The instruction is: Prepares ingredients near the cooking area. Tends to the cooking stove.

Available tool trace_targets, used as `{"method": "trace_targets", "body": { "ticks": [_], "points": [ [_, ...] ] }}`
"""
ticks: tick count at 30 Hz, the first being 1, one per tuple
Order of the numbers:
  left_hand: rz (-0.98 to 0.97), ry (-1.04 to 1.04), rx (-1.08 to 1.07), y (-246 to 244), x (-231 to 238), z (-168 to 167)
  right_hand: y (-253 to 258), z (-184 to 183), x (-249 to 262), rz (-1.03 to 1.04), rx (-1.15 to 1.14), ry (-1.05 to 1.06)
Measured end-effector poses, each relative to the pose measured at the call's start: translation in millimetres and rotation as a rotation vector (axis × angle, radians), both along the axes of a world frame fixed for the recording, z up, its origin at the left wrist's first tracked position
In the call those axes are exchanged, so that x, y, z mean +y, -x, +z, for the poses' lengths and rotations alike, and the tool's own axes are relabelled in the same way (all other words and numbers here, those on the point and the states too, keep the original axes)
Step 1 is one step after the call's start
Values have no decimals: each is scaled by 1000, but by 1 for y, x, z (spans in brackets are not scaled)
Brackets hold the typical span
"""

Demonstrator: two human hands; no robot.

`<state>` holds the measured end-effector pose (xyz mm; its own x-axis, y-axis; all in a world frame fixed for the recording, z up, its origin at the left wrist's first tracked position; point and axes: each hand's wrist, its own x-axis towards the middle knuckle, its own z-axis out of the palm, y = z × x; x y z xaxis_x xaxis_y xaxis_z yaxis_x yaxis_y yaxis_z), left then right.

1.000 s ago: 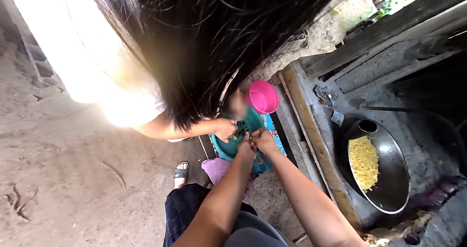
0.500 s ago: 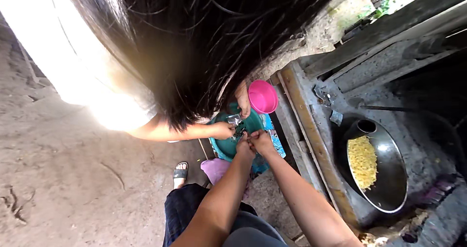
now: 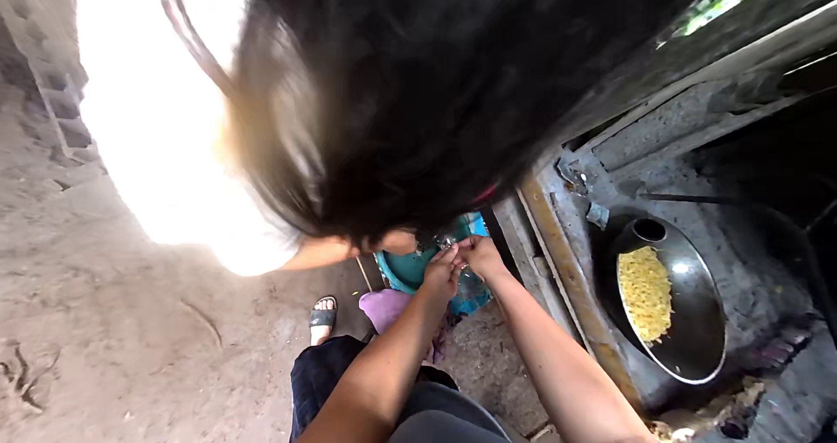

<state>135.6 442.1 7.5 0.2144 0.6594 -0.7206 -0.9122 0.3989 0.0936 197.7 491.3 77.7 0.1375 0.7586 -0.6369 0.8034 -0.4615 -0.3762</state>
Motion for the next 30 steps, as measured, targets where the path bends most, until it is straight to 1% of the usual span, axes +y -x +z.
{"method": "trace_targets", "body": {
  "ticks": [8, 13, 17, 20, 22, 25, 30],
  "points": [
    [43, 53, 78, -6, -1, -4, 1, -5, -5, 6, -10, 26],
    [97, 76, 59, -12, 4, -3, 6, -2, -5, 67, -88, 42],
    [48, 90, -45, -12, 9, -3, 4, -4, -2, 101, -121, 63],
    [35, 36, -106, -7, 8, 0, 1, -1, 0, 117, -122, 92],
    [49, 34, -79, -8, 11, 3, 1, 1, -2, 128, -122, 78],
    [93, 89, -31, -12, 14, 9, 5, 4, -4, 181, -173, 43],
    [143, 104, -35, -11, 12, 13, 18, 6, -11, 248, -270, 52]
  ]
}}
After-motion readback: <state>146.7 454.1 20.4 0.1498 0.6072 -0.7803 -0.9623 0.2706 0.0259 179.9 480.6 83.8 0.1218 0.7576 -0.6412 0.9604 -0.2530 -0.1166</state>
